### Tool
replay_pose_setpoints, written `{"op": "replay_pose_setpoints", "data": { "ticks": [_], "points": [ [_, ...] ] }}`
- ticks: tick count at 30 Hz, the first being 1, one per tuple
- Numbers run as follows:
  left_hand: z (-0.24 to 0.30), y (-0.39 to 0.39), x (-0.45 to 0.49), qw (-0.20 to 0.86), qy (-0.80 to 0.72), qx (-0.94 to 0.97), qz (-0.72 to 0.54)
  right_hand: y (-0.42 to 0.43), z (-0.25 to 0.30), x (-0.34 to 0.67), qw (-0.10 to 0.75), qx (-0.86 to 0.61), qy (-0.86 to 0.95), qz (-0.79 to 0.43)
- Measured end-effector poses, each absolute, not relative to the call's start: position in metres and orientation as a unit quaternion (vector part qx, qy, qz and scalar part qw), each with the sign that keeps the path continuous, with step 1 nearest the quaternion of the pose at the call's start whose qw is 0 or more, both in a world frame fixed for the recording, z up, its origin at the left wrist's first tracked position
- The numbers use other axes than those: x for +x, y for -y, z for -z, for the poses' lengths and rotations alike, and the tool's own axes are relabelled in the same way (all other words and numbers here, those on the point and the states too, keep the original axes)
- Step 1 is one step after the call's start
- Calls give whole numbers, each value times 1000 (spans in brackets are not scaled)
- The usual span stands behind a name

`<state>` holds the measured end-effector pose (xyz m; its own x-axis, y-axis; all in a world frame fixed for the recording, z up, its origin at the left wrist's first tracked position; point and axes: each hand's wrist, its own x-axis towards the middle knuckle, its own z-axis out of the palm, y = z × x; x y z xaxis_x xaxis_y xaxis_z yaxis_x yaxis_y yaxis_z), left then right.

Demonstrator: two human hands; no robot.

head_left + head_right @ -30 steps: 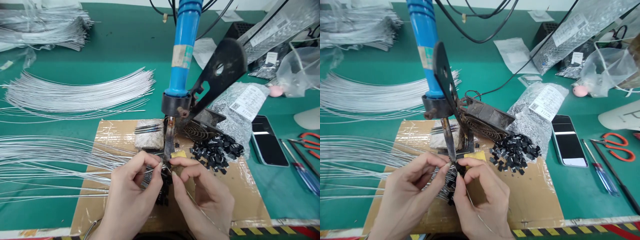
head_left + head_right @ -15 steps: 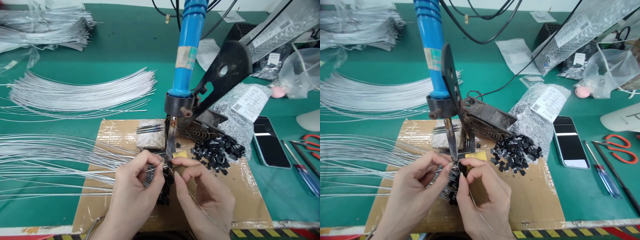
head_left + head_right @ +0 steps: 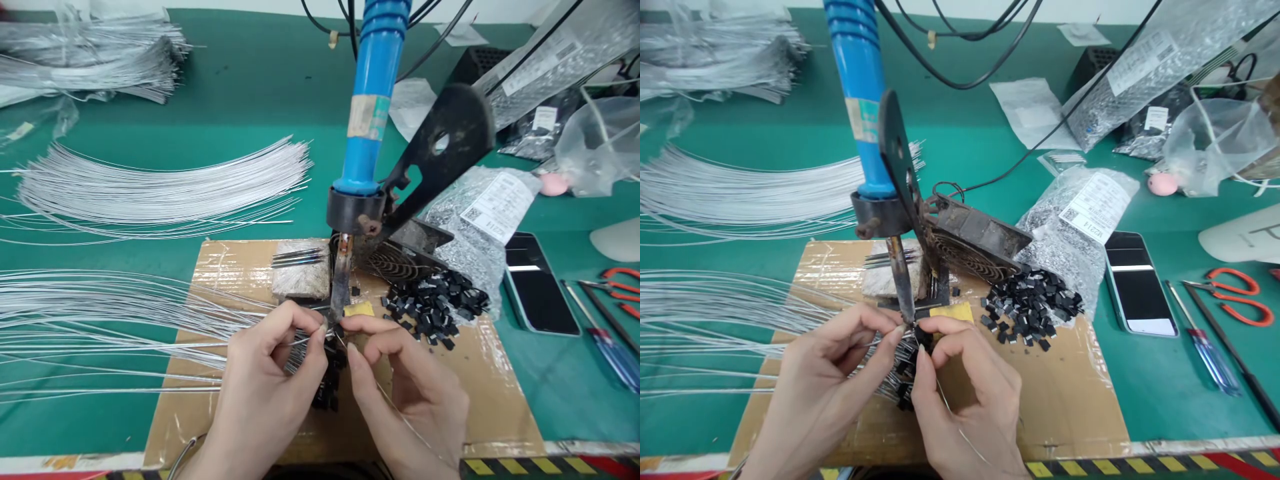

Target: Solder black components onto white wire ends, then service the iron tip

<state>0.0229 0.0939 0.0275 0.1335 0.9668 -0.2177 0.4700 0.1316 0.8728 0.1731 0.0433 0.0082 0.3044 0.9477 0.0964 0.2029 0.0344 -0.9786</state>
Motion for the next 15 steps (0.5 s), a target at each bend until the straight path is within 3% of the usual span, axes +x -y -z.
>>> {"op": "replay_pose_setpoints", "data": {
  "ticks": [15],
  "points": [
    [-28, -91, 22, 459, -597, 594, -282, -43, -9, 172, 541, -597, 476, -352]
  ]
}}
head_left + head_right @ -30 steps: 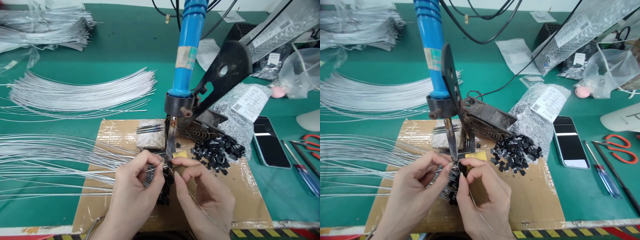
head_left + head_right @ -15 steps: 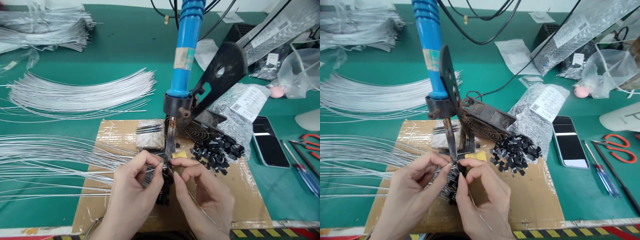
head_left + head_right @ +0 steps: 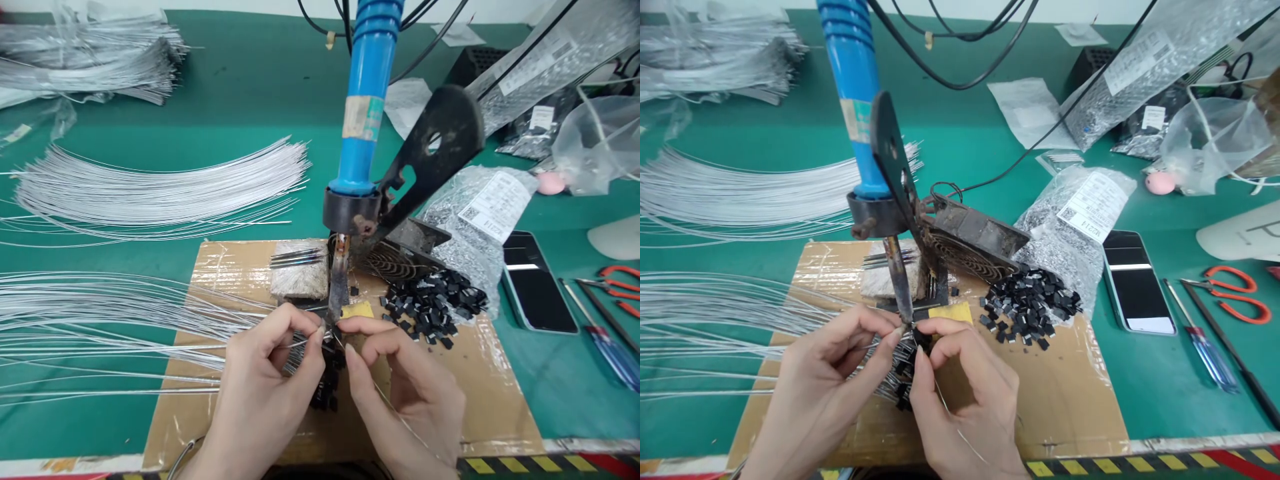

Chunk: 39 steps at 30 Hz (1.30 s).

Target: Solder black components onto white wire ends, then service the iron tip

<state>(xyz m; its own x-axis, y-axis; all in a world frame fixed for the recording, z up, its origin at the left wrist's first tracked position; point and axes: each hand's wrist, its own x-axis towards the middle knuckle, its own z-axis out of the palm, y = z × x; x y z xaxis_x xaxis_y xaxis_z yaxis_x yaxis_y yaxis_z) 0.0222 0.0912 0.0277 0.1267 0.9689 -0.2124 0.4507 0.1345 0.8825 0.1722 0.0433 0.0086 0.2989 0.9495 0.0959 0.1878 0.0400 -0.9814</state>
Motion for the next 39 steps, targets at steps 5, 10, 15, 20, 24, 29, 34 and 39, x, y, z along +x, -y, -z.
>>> {"op": "replay_pose_setpoints", "data": {
  "ticks": [5, 10, 15, 20, 24, 29, 34, 39],
  "points": [
    [-25, -87, 22, 473, -598, 572, -303, -40, -4, 173, 548, -583, 477, -363],
    [-27, -77, 20, 497, -627, 517, -303, -37, 1, 178, 516, -639, 451, -349],
    [-26, -63, 15, 485, -638, 514, -307, -38, 3, 179, 456, -610, 522, -383],
    [-23, -51, 11, 474, -634, 538, -288, -33, 3, 177, 455, -570, 492, -476],
    [-23, -45, 8, 464, -633, 550, -287, -28, 2, 177, 462, -563, 457, -510],
    [-20, -39, 4, 476, -619, 552, -291, -26, 1, 174, 477, -545, 387, -570],
    [-17, -36, 3, 477, -622, 541, -306, -27, -2, 172, 479, -530, 332, -616],
    [-18, -33, 4, 485, -626, 521, -319, -28, -4, 171, 479, -525, 297, -638]
  ]
}}
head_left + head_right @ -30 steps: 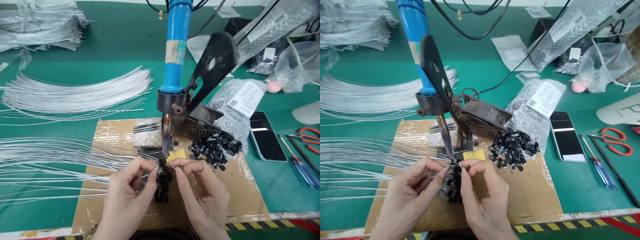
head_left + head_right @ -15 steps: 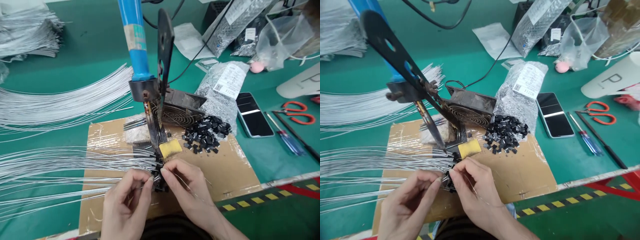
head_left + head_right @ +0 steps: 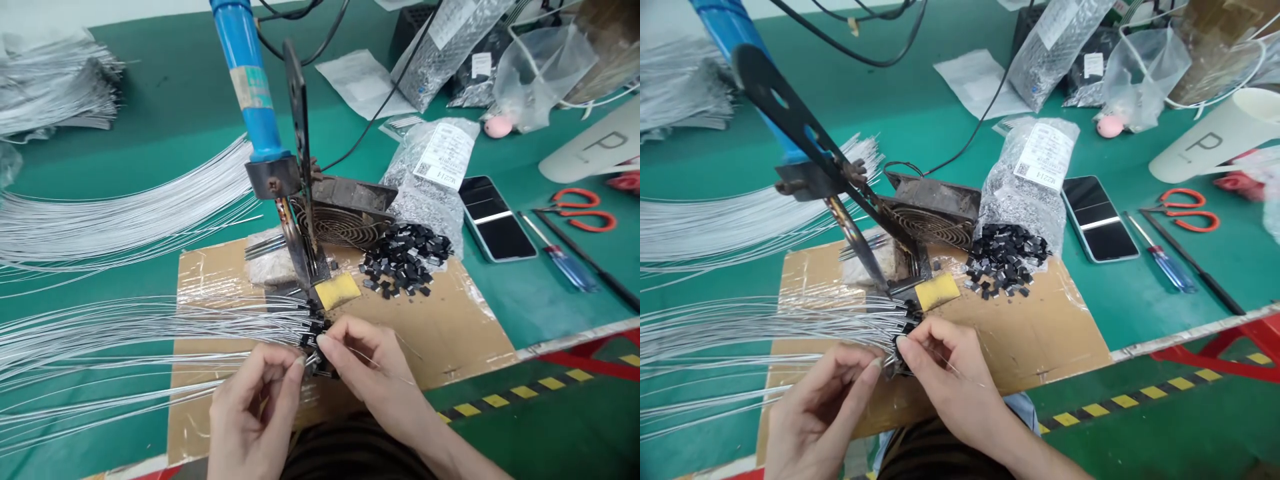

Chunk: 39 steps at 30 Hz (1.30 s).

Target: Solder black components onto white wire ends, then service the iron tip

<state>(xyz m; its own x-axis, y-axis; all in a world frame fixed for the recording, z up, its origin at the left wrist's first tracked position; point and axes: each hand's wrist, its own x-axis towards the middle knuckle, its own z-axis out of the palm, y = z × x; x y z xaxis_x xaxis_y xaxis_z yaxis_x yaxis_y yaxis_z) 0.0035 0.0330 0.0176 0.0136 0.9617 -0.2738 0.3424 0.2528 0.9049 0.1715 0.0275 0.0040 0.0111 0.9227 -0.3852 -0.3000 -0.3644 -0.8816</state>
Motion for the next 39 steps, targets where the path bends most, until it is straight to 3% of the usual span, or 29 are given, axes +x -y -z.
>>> {"op": "replay_pose_setpoints", "data": {
  "ticks": [11, 25, 39],
  "points": [
    [-17, -33, 0, 492, -620, 518, -324, -24, 2, 168, 483, -520, 300, -637],
    [-16, -31, -2, 476, -607, 545, -328, -16, 11, 167, 512, -540, 434, -508],
    [-16, -30, 0, 455, -611, 554, -335, -24, 8, 169, 464, -460, 202, -730]
  ]
}}
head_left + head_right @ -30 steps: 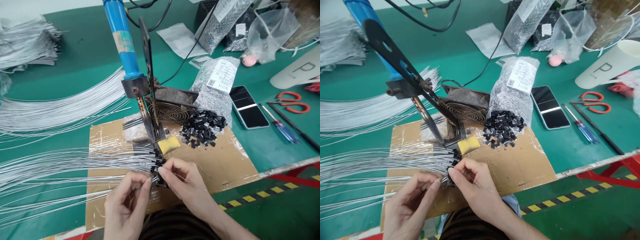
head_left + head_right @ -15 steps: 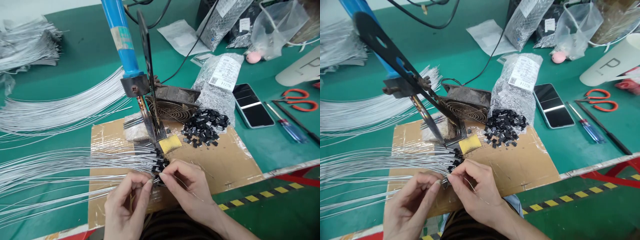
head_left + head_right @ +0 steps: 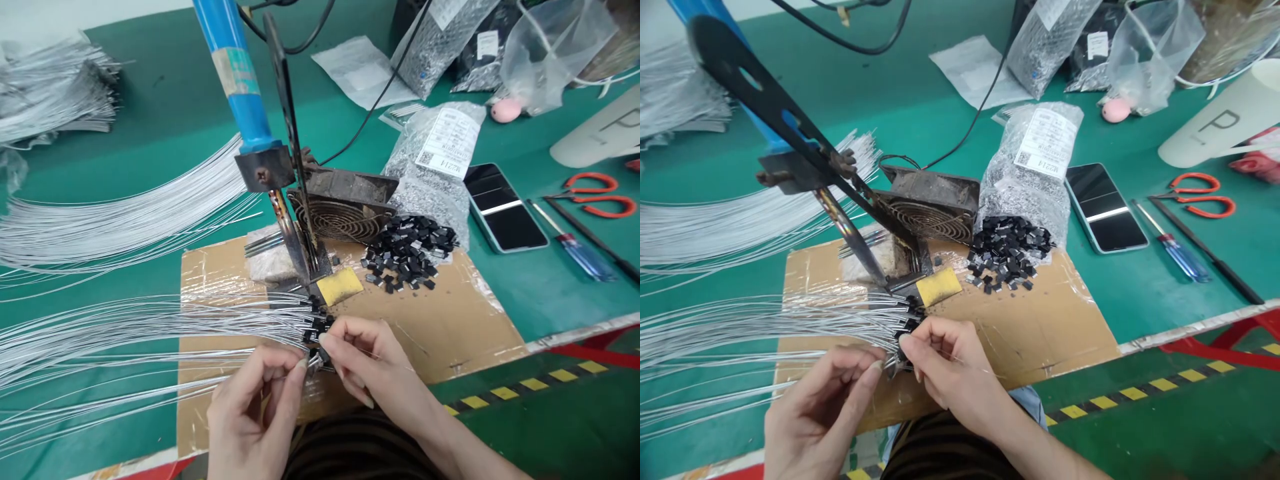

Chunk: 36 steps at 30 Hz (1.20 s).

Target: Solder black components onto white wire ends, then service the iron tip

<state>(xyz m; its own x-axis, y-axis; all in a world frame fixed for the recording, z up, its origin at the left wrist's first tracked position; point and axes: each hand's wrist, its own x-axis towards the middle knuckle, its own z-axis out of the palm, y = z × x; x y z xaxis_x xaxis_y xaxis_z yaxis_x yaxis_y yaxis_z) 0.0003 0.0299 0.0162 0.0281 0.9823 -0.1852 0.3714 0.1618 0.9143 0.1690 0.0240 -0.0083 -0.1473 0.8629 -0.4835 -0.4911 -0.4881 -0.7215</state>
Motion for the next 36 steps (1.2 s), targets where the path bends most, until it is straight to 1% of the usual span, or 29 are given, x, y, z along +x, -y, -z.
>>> {"op": "replay_pose_setpoints", "data": {
  "ticks": [7, 11, 13, 16, 18, 22, 27, 31, 36],
  "points": [
    [-18, -29, -1, 453, -639, 537, -314, -23, 13, 167, 465, -435, 175, -751],
    [-24, -35, 4, 473, -648, 507, -314, -20, 14, 163, 465, -464, 188, -730],
    [-27, -41, 8, 495, -646, 485, -320, -18, 13, 163, 472, -507, 244, -679],
    [-30, -51, 12, 523, -640, 458, -329, -14, 12, 168, 484, -568, 375, -550],
    [-30, -57, 13, 533, -631, 457, -329, -13, 10, 172, 478, -587, 431, -491],
    [-29, -67, 13, 533, -624, 472, -323, -16, 6, 179, 475, -590, 480, -442],
    [-28, -77, 17, 540, -616, 470, -327, -28, 0, 182, 484, -605, 527, -350],
    [-24, -85, 19, 550, -590, 484, -339, -36, 0, 180, 519, -581, 500, -378],
    [-22, -92, 20, 552, -583, 486, -346, -37, 2, 175, 525, -590, 439, -430]
  ]
}}
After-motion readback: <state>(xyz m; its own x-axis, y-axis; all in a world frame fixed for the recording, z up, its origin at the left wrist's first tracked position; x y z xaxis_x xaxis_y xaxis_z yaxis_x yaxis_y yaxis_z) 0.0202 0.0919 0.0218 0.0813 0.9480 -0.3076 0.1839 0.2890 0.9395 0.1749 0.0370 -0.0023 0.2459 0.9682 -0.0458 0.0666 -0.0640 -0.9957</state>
